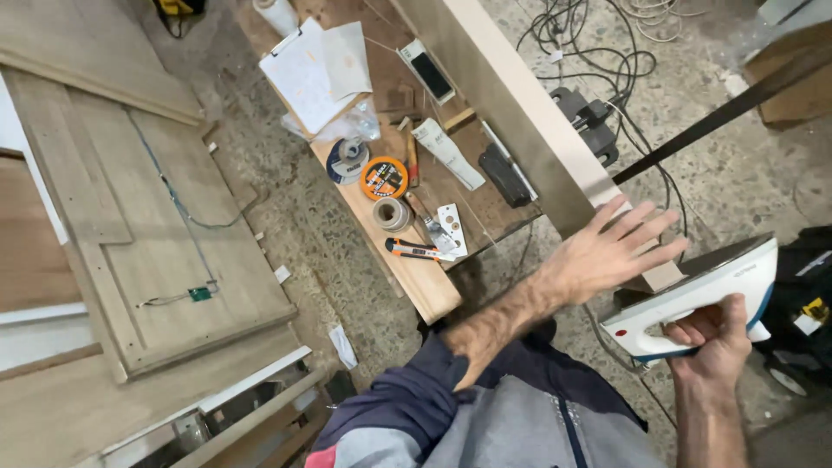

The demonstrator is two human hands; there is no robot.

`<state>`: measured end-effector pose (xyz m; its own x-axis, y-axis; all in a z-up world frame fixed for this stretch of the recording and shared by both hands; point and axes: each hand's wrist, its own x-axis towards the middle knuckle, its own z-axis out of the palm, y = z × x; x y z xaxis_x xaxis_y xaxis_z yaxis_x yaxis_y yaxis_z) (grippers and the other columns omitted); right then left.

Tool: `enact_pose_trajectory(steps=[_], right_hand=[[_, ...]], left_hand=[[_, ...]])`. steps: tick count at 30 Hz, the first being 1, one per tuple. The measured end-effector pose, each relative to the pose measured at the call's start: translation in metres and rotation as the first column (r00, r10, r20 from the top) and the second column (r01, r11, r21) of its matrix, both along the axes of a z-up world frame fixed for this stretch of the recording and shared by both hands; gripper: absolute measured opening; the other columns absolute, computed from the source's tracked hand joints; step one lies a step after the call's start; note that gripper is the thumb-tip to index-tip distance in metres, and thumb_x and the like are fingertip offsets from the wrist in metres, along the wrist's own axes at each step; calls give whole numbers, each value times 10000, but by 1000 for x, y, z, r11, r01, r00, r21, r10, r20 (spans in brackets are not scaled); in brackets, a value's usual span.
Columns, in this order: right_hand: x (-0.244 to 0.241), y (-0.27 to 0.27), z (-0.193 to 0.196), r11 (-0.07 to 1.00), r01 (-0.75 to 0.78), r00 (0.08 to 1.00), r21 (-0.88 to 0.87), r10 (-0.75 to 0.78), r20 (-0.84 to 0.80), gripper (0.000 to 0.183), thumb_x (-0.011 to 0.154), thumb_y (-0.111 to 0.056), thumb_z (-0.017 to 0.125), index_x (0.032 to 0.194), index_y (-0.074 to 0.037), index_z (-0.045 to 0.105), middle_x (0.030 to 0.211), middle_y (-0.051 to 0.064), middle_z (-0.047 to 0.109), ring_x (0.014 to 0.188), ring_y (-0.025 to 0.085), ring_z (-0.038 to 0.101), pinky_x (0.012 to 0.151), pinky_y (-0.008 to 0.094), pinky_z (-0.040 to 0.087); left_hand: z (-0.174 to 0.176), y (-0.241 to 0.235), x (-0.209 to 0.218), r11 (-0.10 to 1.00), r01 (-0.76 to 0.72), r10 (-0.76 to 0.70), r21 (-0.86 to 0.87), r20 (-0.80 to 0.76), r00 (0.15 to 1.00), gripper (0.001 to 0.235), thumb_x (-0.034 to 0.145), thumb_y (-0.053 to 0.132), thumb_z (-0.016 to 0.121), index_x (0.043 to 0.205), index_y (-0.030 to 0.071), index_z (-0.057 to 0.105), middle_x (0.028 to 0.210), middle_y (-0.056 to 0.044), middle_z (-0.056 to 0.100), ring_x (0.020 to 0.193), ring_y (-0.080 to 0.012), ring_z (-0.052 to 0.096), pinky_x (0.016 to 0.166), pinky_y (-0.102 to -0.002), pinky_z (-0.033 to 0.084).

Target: The recorder applies and adheres a veneer edging strip to the side of a wooden board using a clothes iron.

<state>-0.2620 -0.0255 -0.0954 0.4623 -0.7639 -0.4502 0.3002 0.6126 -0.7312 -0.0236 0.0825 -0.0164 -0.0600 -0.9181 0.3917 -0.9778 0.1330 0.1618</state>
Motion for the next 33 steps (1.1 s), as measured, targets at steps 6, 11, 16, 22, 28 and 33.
enact_pose_trajectory(steps=[6,11,16,22,28,33], right_hand=[[-11,-3,-5,1000,10,1000,-16,-11,-13,386,1139,-490,682,991,-147,580,785,-82,457,603,25,352,553,187,335],[-18,-9,-16,1000,23,999,-1,-23,-28,458,1121,-507,729,889,-175,516,777,-89,451,606,33,364,558,194,349],[-16,-6,-10,999,-6,999,-39,4,-40,491,1095,-498,733,816,-193,468,736,-90,442,584,20,358,558,190,333],[-16,-9,-13,998,-2,999,-56,0,-41,478,1090,-483,722,833,-182,452,758,-82,463,597,21,371,564,186,347],[-13,-5,-10,994,47,989,-101,-60,-133,453,1099,-490,720,895,-152,497,779,-57,479,596,18,374,553,189,353],[-19,-8,-17,998,18,999,-59,-20,-41,409,1086,-444,658,865,-162,461,759,-62,456,593,21,373,552,187,354]], left_hand=[[-81,121,-2,972,-220,234,80,-400,886,476,865,31,677,1325,67,559,1282,-156,535,1246,-322,545,1109,-478,422],[-166,219,29,848,-419,523,326,-376,765,257,828,53,664,1083,68,634,1001,-99,566,1016,-307,598,861,-437,519],[-216,253,64,726,-618,683,303,-419,598,208,877,104,663,1083,79,666,1044,-121,670,1001,-347,638,858,-458,538],[-223,248,77,626,-675,775,391,-407,482,169,869,109,630,1029,65,664,1009,-129,699,998,-351,660,841,-485,541],[-203,233,78,681,-572,732,457,-436,523,112,917,127,625,991,43,630,967,-150,679,989,-361,661,850,-494,537],[-191,220,80,713,-543,701,443,-454,550,156,903,92,604,1046,39,631,1022,-161,686,1009,-377,653,858,-495,530]])
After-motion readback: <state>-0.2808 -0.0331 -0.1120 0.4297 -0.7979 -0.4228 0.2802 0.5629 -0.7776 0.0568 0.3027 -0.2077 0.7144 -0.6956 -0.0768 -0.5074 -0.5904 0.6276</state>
